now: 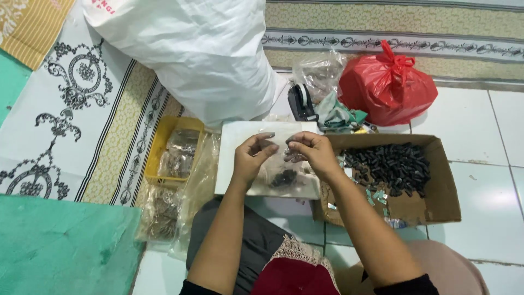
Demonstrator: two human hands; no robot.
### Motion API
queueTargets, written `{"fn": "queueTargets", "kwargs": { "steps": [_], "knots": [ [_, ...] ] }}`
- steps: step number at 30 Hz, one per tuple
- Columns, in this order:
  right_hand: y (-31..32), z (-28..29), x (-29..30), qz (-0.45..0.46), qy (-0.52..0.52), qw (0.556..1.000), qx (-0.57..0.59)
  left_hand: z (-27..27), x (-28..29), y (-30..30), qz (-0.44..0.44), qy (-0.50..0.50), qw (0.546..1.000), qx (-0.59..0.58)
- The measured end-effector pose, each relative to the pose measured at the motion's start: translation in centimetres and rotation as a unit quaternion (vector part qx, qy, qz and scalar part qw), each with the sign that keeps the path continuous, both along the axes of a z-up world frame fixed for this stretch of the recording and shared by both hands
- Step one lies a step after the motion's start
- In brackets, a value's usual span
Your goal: Sorting small black fasteners from a box and placing them into small plastic bags.
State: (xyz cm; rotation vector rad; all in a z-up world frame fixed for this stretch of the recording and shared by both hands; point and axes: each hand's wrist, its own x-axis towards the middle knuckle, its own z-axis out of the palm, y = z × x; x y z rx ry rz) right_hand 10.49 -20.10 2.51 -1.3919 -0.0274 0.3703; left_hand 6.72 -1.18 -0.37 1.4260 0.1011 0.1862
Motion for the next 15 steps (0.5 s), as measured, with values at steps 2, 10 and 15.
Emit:
{"fn": "queueTargets", "kwargs": {
  "steps": [2, 10, 15],
  "knots": [
    [0.0, -3.2, 2.6, -0.027, 0.004, 1.0, 0.004, -2.5, 2.2, -0.5, 0.016, 0.013, 1.0, 0.01],
    [0.9, -7.9, 7.7, -0.066, 0.02, 0.998, 0.011, -7.5, 6.0, -0.3, 0.093, 0.043, 0.995, -0.022],
    [0.9, -12.6, 9.8, -0.061, 0.021, 0.998, -0.012, -6.8, 5.7, 0.3, 0.101, 0.08, 0.991, -0.018]
  ]
}}
